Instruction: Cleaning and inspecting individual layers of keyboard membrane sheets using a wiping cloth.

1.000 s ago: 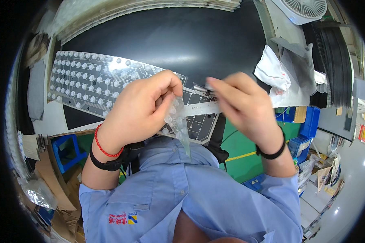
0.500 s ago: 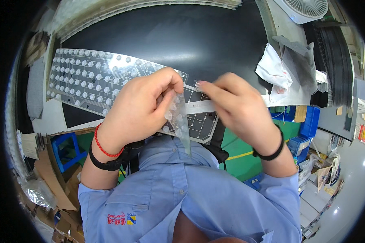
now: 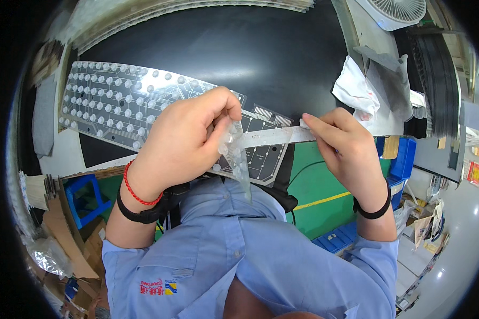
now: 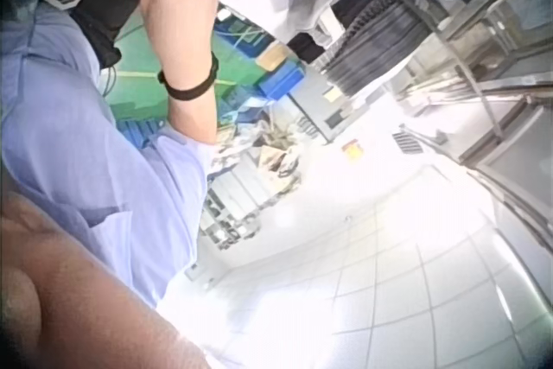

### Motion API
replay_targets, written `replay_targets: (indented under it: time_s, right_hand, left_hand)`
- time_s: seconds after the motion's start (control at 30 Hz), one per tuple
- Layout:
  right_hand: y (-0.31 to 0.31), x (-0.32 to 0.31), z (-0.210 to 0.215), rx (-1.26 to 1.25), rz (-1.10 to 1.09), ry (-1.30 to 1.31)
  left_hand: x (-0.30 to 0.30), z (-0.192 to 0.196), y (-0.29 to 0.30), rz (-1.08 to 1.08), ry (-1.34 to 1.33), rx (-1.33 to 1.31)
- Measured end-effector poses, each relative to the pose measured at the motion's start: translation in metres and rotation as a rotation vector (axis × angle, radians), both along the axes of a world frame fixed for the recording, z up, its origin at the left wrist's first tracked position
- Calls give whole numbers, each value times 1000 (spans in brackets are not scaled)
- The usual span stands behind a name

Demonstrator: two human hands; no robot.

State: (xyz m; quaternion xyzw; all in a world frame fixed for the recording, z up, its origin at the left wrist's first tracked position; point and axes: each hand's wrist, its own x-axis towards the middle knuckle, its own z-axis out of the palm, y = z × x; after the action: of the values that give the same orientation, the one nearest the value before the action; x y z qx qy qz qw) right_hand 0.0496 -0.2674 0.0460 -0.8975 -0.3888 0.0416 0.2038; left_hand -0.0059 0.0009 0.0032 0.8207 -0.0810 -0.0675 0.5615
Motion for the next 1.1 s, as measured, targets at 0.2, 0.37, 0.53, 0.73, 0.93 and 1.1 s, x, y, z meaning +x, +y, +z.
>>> replay_targets:
  time_s: [0.2,0.37,0.53,0.73,0.93,1.1]
  right_hand:
    - [42,5,-8,83,136,-48]
    - [-12,2,4,-13,-13,2]
    - [36,4,-8,112,148,-7]
    - [-25,2,16,-60,-14,-49]
    - [13,80,-1,132,-61,-128]
    - [-9,80,-4,-89,-230,-474]
  left_hand:
    - [1,1,-1,22,-32,38]
    - [0,0,-1,2,-6,22]
    - [1,-2,1,6,-15,27]
    - [-2,-1,-1,10,-39,35]
    - [1,1,2,-36,49,-5]
    - [-2,5,8,-44,173,-62]
